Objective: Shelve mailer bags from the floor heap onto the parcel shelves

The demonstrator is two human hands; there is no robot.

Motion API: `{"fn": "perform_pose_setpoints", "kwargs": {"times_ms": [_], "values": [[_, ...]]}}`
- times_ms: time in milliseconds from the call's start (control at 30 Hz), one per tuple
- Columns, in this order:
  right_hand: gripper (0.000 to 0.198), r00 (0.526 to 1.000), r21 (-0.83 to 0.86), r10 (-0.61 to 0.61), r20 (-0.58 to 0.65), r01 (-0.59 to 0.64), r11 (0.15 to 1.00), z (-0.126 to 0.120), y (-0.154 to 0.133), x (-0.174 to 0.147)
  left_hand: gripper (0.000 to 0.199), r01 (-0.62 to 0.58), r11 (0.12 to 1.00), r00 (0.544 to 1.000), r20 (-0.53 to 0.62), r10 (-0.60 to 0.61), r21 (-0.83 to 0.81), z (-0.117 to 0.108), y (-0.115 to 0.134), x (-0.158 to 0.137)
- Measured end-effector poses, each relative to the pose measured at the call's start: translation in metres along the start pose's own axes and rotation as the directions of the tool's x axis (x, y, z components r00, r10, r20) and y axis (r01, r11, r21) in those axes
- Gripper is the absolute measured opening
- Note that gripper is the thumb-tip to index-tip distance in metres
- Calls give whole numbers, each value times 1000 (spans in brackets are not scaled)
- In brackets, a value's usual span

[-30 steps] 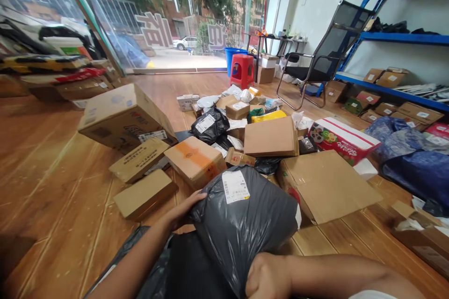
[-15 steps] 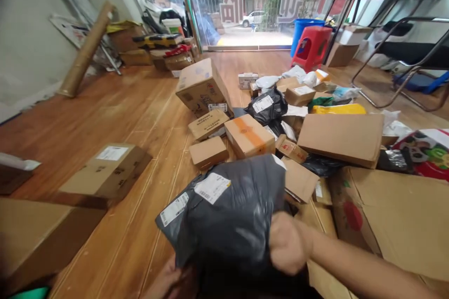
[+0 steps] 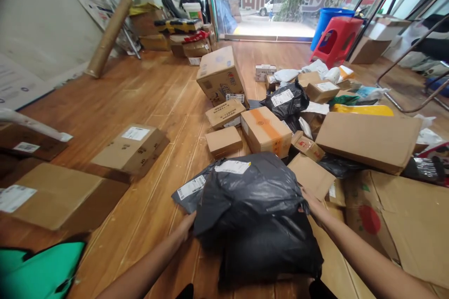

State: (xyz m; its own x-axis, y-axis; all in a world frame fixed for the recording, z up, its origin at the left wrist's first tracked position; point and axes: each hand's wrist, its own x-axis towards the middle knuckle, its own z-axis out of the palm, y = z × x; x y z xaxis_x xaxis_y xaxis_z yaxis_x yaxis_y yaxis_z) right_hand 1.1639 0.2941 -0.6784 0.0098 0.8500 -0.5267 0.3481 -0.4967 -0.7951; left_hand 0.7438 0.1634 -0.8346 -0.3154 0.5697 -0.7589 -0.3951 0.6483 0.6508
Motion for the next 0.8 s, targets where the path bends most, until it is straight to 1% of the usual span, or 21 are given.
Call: {"fn": "perform_pose_setpoints", "kwargs": {"times_ms": [33,100,133,167,200,233,267,300,333,367,400,433,467,500,533,567,633,667,700,733,800], "values": [[49,995,20,86,47,-87,996,4,-8,3,24,-48,999,999,22,48,-24,7,4,1],[55,957,48,225,183,-237,970,13,-24,8,30,-141,987,988,54,145,-71,13,14,0],[59,937,43,256,236,-273,961,18,-30,9,34,-179,980,982,51,184,-91,11,20,0],[66,931,21,260,257,-275,961,23,-36,9,38,-210,972,976,27,214,-107,3,27,-1],[74,948,-18,219,231,-221,975,28,-42,8,41,-235,965,972,-16,234,-118,-8,34,-1],[84,980,-86,120,158,-107,991,34,-47,7,43,-256,958,966,-73,249,-126,-23,41,-1],[95,997,-189,-47,59,58,980,39,-52,7,44,-271,953,958,-135,253,-133,-40,47,-1],[105,964,-323,-267,-20,246,914,46,-59,7,43,-275,951,951,-189,246,-140,-58,50,-2],[111,870,-463,-491,-38,421,780,53,-66,9,43,-267,952,946,-231,229,-149,-75,51,-4],[112,744,-578,-668,16,552,601,62,-74,12,41,-251,955,943,-261,204,-158,-89,50,-6],[110,623,-653,-774,111,633,416,73,-84,18,40,-225,960,944,-282,173,-163,-101,45,-8],[108,535,-690,-818,214,675,261,85,-94,25,39,-189,969,946,-296,135,-159,-109,37,-10],[107,483,-706,-820,306,693,145,100,-104,34,37,-138,980,948,-304,89,-142,-113,27,-12],[110,468,-716,-798,379,695,67,115,-113,45,35,-73,991,951,-307,34,-116,-115,15,-14],[117,484,-729,-765,425,684,28,130,-122,56,31,1,996,952,-306,-28,-86,-114,1,-16],[124,522,-740,-725,450,672,24,145,-129,66,28,76,995,950,-298,-90,-57,-112,-13,-18],[131,609,-762,-654,449,643,76,167,-136,84,28,205,979,943,-263,-202,-19,-108,-39,-22],[130,639,-767,-632,437,632,108,173,-137,89,32,252,968,940,-236,-247,-6,-108,-50,-24],[125,654,-770,-624,428,625,128,177,-136,90,39,290,957,936,-210,-282,8,-109,-59,-26],[120,652,-767,-628,426,628,131,179,-133,89,43,321,947,931,-191,-310,26,-112,-66,-28],[108,611,-745,-643,461,660,93,177,-125,77,50,364,928,921,-183,-345,82,-121,-73,-30]]}}
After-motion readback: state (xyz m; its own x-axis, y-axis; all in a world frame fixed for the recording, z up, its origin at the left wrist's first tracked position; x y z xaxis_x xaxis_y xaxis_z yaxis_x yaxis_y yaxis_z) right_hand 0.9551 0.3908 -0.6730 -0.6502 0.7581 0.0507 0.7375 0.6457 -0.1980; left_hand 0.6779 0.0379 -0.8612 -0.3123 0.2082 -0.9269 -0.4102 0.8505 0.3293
